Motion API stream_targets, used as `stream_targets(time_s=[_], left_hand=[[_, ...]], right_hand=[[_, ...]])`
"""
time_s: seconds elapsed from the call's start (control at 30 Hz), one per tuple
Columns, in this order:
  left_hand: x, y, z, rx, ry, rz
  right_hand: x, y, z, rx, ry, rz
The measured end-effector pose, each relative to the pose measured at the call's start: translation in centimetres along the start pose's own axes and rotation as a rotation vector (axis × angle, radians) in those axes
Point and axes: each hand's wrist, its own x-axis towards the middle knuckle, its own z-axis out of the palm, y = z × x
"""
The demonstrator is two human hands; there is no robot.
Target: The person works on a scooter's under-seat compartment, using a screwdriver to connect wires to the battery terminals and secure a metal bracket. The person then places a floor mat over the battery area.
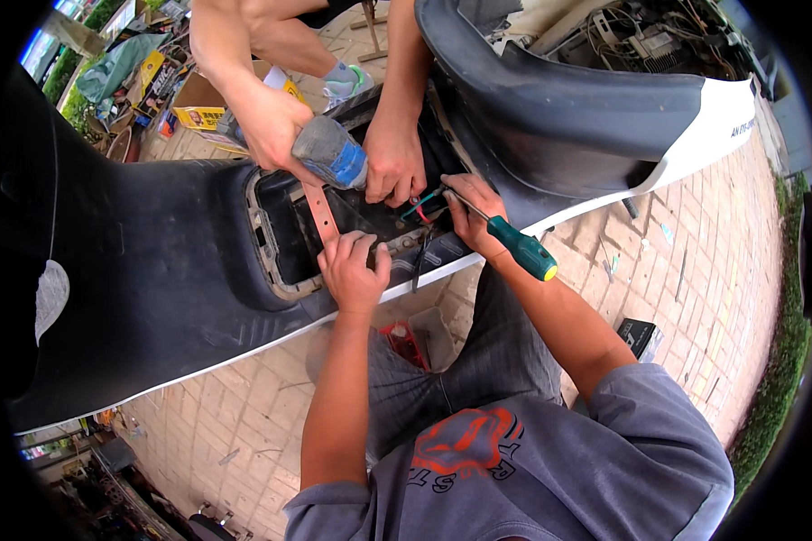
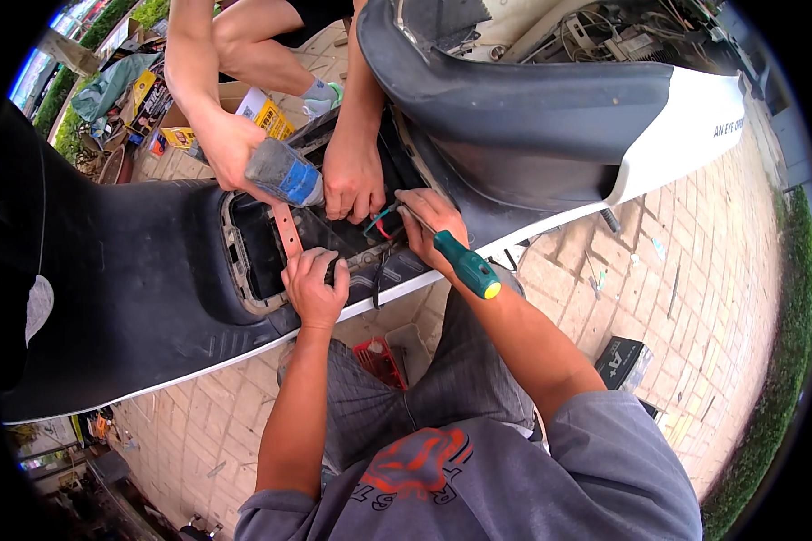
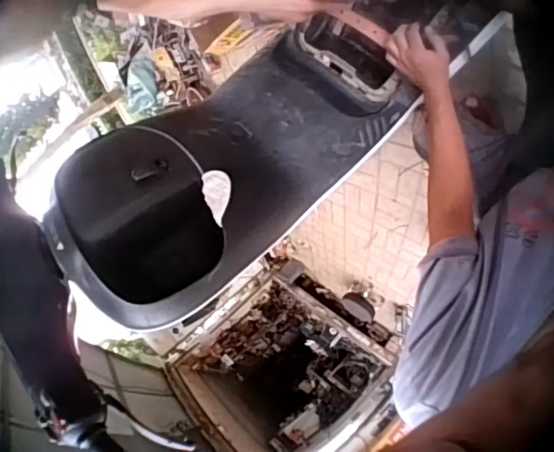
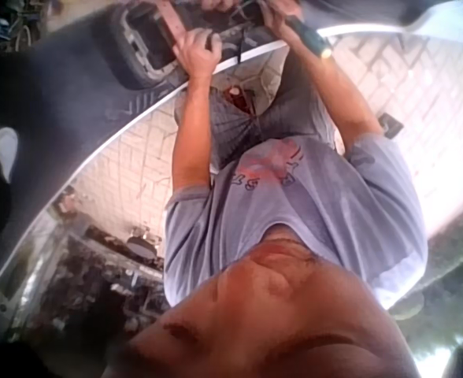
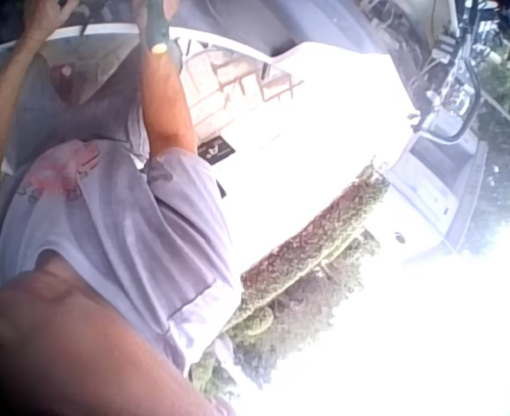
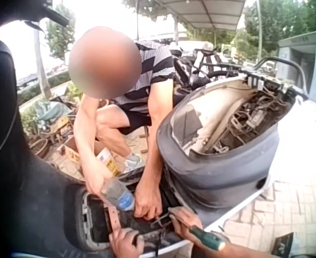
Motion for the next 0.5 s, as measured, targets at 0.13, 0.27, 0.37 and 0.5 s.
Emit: stream_targets(time_s=[0.13, 0.27, 0.37, 0.5], left_hand=[[-0.1, -0.13, 0.22, 0.0, 0.001, -0.003], [-0.15, -0.13, 0.19, -0.004, 0.002, -0.005], [-0.09, -0.05, 0.13, -0.01, 0.002, -0.007], [-0.11, -0.07, 0.18, -0.014, 0.005, -0.006]], right_hand=[[-0.03, 0.1, 0.02, 0.006, 0.002, -0.001], [-0.06, 0.02, -0.04, -0.006, -0.014, 0.002], [-0.1, -0.01, -0.13, -0.004, -0.033, 0.002], [-0.09, 0.02, -0.16, 0.002, -0.035, 0.001]])
